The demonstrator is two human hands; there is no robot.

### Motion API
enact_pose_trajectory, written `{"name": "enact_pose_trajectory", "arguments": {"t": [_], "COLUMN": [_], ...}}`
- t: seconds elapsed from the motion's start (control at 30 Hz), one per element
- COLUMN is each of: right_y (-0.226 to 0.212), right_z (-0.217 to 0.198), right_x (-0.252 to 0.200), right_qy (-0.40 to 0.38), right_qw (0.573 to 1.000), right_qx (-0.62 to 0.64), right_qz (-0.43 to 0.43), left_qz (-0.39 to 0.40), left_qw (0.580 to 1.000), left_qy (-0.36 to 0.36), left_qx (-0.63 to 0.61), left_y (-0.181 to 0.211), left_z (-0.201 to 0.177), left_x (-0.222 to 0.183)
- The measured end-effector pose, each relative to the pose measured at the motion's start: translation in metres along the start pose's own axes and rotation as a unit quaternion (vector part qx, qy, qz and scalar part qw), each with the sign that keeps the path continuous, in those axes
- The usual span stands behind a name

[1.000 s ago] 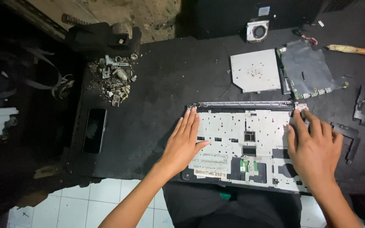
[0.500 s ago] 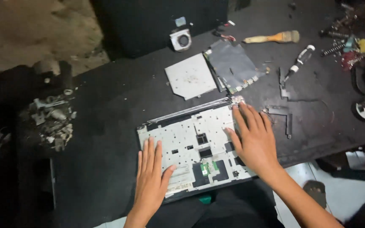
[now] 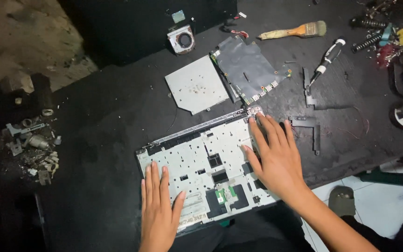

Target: Cleaning a laptop keyboard bezel with a brush and assembling the internal chassis onto the screen assembly.

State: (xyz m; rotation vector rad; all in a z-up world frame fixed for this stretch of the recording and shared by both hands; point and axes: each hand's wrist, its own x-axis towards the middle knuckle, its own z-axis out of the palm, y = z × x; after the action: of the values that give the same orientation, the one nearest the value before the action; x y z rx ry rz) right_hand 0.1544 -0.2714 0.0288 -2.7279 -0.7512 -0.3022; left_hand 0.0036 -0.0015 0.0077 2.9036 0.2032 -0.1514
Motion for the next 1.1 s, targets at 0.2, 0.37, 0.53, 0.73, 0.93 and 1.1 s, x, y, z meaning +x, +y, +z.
{"name": "enact_pose_trajectory", "arguments": {"t": [0.2,0.37,0.53,0.73,0.93,1.1], "right_y": [0.002,0.001,-0.001,0.003,-0.001,-0.003], "right_z": [-0.003,0.004,0.007,0.013,0.010,0.009], "right_x": [0.003,-0.007,-0.007,-0.010,-0.008,-0.006], "right_qy": [-0.003,-0.015,-0.059,-0.058,-0.055,-0.064], "right_qw": [0.999,0.999,0.998,0.998,0.998,0.997], "right_qx": [0.027,-0.002,0.027,0.031,0.033,0.031], "right_qz": [-0.039,-0.032,-0.014,-0.012,-0.002,0.014], "left_qz": [-0.008,0.027,0.027,0.031,0.033,0.031], "left_qw": [0.996,0.988,0.989,0.990,0.989,0.988], "left_qy": [0.049,0.068,0.077,0.078,0.081,0.078], "left_qx": [-0.080,-0.136,-0.125,-0.117,-0.120,-0.129], "left_y": [0.010,0.011,0.008,0.005,0.003,0.001], "left_z": [-0.014,-0.021,-0.018,-0.020,-0.019,-0.026], "left_x": [0.002,-0.001,-0.003,-0.003,0.000,0.003]}}
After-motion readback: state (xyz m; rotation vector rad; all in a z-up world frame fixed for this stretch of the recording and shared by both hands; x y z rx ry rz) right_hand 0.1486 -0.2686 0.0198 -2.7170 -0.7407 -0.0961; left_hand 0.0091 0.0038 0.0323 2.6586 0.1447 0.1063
